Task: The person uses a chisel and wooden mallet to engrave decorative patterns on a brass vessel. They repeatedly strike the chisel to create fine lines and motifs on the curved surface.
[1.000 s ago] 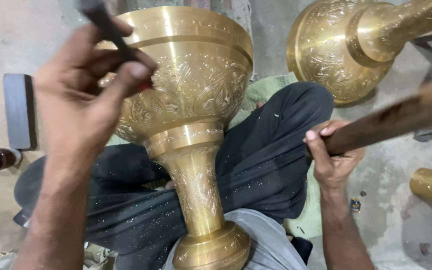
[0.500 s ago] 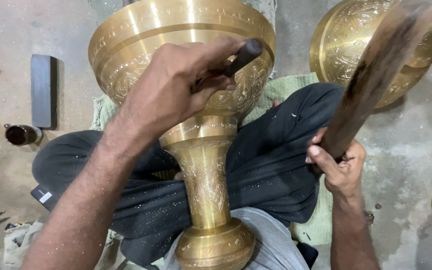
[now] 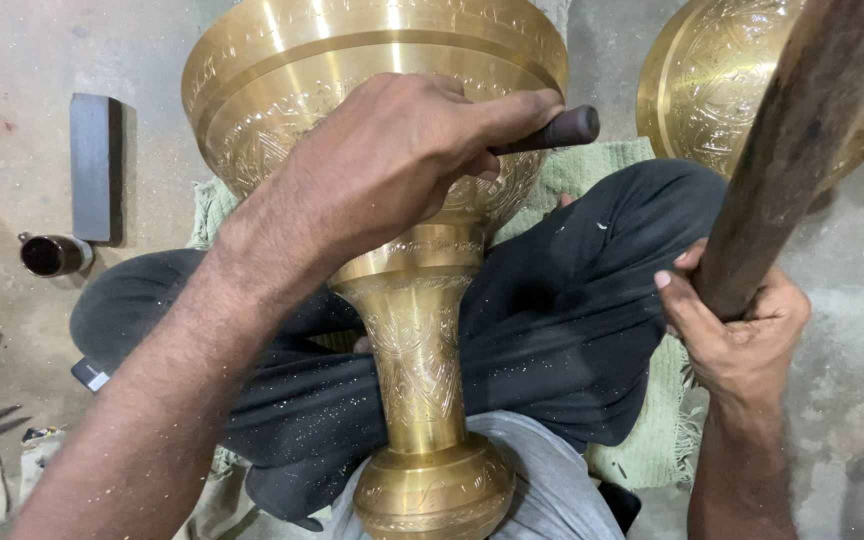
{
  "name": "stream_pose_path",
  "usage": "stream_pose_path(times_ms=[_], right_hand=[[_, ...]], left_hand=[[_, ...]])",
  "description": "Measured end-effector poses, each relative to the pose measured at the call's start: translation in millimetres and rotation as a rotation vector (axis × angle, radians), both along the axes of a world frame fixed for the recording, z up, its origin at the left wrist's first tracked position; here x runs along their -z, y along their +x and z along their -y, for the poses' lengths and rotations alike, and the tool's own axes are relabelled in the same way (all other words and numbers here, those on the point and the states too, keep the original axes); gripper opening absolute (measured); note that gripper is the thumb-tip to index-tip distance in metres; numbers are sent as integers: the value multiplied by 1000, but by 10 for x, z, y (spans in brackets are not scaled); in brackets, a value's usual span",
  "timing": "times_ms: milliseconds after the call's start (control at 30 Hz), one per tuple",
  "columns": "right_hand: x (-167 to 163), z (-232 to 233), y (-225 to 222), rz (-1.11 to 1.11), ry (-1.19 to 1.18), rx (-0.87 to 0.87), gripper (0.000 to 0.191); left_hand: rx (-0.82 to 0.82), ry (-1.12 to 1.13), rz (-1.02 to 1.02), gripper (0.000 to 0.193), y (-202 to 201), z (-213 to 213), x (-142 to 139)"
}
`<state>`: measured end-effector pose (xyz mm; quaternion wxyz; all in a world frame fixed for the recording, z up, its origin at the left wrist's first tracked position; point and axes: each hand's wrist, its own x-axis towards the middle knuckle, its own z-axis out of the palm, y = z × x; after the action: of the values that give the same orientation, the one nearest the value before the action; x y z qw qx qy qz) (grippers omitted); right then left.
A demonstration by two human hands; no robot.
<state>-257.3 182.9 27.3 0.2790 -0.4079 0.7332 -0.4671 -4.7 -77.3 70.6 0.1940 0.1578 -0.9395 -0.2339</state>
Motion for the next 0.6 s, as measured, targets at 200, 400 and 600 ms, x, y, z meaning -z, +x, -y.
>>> stream_pose_path(times_ms=[200,400,600], right_hand=[[29,116,34,-72,-140,-124,12],[-91,185,118,-185,-25,-40,12],[-259,312,168,-124,-68,-83,14]], left_hand=[[-17,3,64,38,-16,-24,-10],[-39,-9,41,35,49,-67,-59],[-56,-52,-29,34,72,-104,10]])
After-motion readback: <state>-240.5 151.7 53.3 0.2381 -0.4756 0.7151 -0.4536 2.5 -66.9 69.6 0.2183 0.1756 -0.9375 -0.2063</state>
